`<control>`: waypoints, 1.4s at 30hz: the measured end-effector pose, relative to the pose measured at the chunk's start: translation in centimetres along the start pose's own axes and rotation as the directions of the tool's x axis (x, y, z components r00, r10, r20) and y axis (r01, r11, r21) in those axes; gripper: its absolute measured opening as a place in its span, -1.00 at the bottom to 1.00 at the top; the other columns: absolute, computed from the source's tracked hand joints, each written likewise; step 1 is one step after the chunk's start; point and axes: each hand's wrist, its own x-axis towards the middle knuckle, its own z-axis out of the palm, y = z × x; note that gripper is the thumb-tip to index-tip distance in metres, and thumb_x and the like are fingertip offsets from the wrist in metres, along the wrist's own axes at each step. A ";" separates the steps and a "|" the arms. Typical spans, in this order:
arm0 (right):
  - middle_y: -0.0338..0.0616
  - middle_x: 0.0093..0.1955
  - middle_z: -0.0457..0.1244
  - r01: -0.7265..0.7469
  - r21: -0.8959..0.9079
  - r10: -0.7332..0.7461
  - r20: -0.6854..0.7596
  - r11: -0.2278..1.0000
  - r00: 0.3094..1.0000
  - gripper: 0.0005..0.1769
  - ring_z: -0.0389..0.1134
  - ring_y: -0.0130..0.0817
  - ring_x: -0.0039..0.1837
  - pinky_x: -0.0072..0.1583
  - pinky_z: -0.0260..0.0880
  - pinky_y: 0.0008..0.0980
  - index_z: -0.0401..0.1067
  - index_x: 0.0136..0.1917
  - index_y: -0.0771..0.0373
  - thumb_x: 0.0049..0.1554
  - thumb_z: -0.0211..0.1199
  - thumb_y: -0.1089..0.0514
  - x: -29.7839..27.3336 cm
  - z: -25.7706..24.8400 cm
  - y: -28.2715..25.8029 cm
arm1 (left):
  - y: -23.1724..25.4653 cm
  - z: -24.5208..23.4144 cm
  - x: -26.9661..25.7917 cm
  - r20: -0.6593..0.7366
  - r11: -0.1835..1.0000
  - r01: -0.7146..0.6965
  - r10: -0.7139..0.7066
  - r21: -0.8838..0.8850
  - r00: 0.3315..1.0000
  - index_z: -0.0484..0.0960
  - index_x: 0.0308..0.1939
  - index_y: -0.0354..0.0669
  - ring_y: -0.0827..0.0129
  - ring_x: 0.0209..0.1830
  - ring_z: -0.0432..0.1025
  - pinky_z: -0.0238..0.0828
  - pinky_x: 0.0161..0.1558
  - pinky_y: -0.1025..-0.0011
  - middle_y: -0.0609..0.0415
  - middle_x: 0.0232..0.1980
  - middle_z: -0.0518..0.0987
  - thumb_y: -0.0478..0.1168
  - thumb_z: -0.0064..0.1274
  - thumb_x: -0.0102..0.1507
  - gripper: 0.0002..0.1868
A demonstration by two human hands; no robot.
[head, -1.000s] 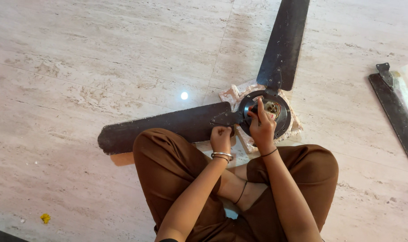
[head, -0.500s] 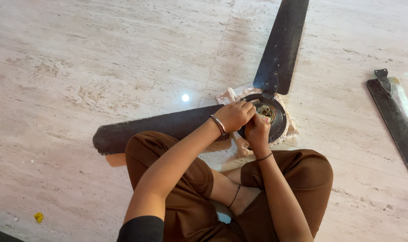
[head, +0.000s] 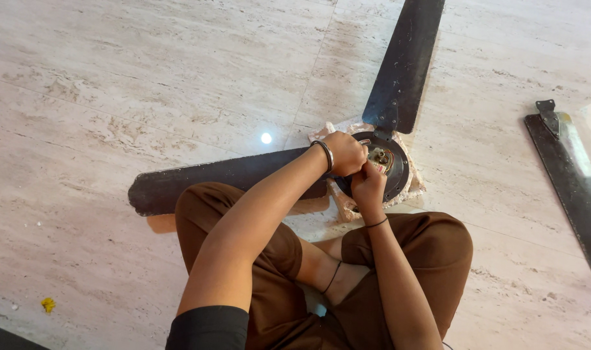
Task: The person sits on the floor and uses a screwdriver to remove screws from the fan blade mounting brackets. They detach two fan blades from the motor housing and place them on the floor. The person then picks up a third blade and begins to attach it to the motor housing.
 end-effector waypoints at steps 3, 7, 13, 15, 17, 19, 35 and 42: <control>0.09 -0.36 0.27 -0.026 -0.024 0.026 -0.003 0.999 1.000 -0.99 0.27 -0.53 -0.30 -0.22 0.26 -0.39 0.44 -0.13 0.43 0.17 0.23 0.40 -0.2 0.0 0.4 | 0.3 0.2 0.2 -0.016 1.000 0.026 -0.027 -0.014 1.000 0.68 -0.33 -0.11 0.07 -0.28 0.63 0.56 -0.24 0.13 -0.06 -0.29 0.71 -0.01 -0.10 0.30 -0.66; 0.03 -0.35 0.31 -0.045 0.048 0.044 0.010 0.998 0.999 -0.93 0.25 -0.62 -0.25 -0.21 0.28 -0.42 0.48 -0.06 0.43 0.17 0.22 0.38 -0.4 -0.2 0.5 | 0.9 0.4 0.2 -0.077 0.992 0.096 -0.102 -0.078 0.992 0.72 -0.40 -0.01 0.08 -0.28 0.62 0.56 -0.25 0.12 -0.01 -0.29 0.71 -0.02 -0.11 0.30 -0.66; -0.03 -0.36 0.30 -0.091 0.117 0.086 0.043 0.989 0.995 -0.92 0.21 -0.64 -0.20 -0.19 0.27 -0.43 0.43 -0.12 0.45 0.23 0.19 0.38 -0.6 -0.4 1.2 | 2.2 1.8 -0.8 -0.233 0.971 0.185 -0.217 -0.150 0.948 0.68 -0.54 -0.03 0.05 -0.40 0.61 0.55 -0.33 0.09 -0.03 -0.43 0.68 0.02 -0.14 0.36 -0.53; -0.04 -0.38 0.28 -0.071 0.089 0.068 0.044 0.993 0.997 -0.89 0.21 -0.61 -0.25 -0.20 0.25 -0.43 0.43 -0.14 0.46 0.25 0.19 0.38 -0.7 -0.2 1.5 | 2.4 2.2 -0.9 -0.284 0.966 0.203 -0.243 -0.162 0.928 0.65 -0.61 -0.05 0.05 -0.45 0.60 0.55 -0.36 0.08 -0.04 -0.49 0.65 0.04 -0.15 0.39 -0.46; -0.04 -0.39 0.28 -0.055 0.077 0.052 0.035 0.996 0.998 -0.89 0.22 -0.59 -0.27 -0.21 0.25 -0.42 0.42 -0.16 0.47 0.24 0.19 0.39 -0.8 -0.1 1.7 | 2.5 2.5 -0.6 -0.336 0.964 0.198 -0.249 -0.178 0.909 0.63 -0.66 -0.05 0.03 -0.51 0.59 0.54 -0.42 0.07 -0.04 -0.54 0.63 0.04 -0.15 0.38 -0.45; -0.05 -0.39 0.29 -0.043 0.084 0.041 0.015 0.996 0.999 -0.90 0.23 -0.59 -0.27 -0.22 0.25 -0.42 0.42 -0.18 0.48 0.19 0.19 0.40 -0.7 0.1 1.9 | 2.6 2.8 -0.2 -0.344 0.960 0.222 -0.269 -0.170 0.900 0.61 -0.63 -0.07 0.04 -0.52 0.59 0.53 -0.44 0.07 -0.06 -0.54 0.63 0.01 -0.16 0.40 -0.45; -0.01 -0.37 0.28 -0.033 0.080 0.024 0.109 0.996 0.994 -0.98 0.22 -0.54 -0.25 -0.20 0.26 -0.40 0.44 -0.11 0.49 0.16 0.20 0.45 0.3 -0.2 1.7 | 4.8 4.5 0.2 -0.565 0.842 0.446 -0.536 -0.303 0.627 0.56 -0.68 -0.07 0.08 -0.70 0.50 0.41 -0.66 0.17 -0.02 -0.68 0.54 -0.07 -0.15 0.40 -0.46; -0.03 -0.18 0.37 -0.108 0.210 0.054 0.250 0.972 0.967 -0.77 0.31 -0.49 -0.13 -0.10 0.30 -0.41 0.41 0.09 0.46 0.17 0.05 0.46 0.4 0.8 2.6 | 3.0 4.3 -0.7 -0.576 0.914 0.341 -0.403 -0.219 0.711 0.51 -0.65 -0.11 0.14 -0.72 0.50 0.38 -0.69 0.22 -0.03 -0.70 0.52 -0.04 -0.13 0.43 -0.45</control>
